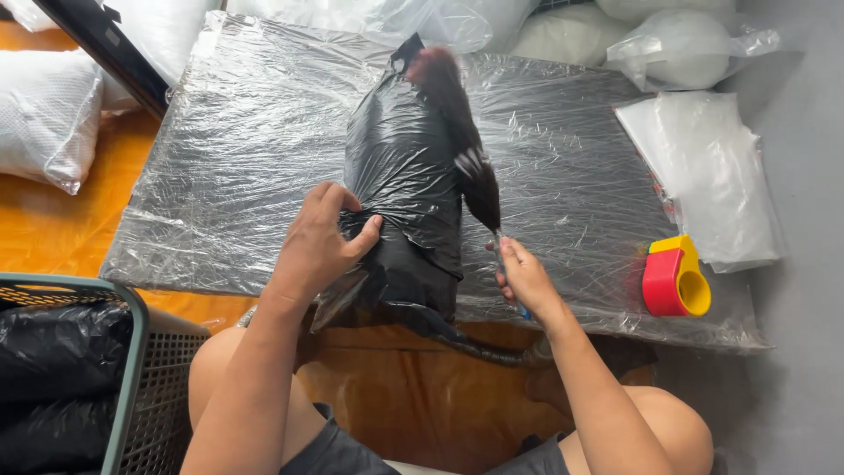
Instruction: Placing pillows into plastic bags and cleaning the bags and work area with a duster.
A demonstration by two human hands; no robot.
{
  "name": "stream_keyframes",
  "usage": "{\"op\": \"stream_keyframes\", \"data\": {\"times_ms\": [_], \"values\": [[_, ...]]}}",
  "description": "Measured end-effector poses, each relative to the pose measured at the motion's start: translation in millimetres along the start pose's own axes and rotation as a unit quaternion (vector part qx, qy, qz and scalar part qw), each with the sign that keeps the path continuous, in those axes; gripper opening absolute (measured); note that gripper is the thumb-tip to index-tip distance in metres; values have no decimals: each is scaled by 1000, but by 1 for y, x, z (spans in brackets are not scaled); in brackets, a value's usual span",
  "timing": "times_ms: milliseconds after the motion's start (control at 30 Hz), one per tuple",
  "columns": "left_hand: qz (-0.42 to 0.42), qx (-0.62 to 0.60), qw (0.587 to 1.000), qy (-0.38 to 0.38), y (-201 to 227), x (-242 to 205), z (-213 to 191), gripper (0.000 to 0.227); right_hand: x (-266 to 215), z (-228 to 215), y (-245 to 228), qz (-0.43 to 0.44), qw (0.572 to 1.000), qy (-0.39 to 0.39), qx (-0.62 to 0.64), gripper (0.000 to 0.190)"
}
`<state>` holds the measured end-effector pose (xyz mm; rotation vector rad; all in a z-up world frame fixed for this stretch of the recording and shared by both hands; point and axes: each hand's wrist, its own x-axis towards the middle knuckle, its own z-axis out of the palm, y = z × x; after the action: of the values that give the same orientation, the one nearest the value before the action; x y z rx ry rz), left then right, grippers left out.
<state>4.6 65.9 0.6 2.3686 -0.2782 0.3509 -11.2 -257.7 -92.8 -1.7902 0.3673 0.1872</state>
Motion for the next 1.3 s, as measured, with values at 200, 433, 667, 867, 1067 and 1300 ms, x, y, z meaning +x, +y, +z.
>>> {"op": "stream_keyframes", "data": {"times_ms": [200,433,667,867,1067,1300], "values": [[-31,-10,999,-17,-7,3,-2,37,-7,3,-16,13,998,20,62,50],[-45,-9,998,-37,-4,2,-6,35,13,-2,35,21,992,27,-125,47],[-49,-9,998,-47,-3,5,-11,42,-87,3,-51,-158,954,-72,-243,40],[20,-42,999,-28,-4,2,-7,38,-78,-25,-45,-91,955,59,-275,46],[393,243,874,151,-25,9,-8,11,-104,-48,-66,-211,922,-55,-320,33],[-106,-247,957,109,-33,6,-13,23,-111,-86,-71,-159,913,49,-374,39]]}}
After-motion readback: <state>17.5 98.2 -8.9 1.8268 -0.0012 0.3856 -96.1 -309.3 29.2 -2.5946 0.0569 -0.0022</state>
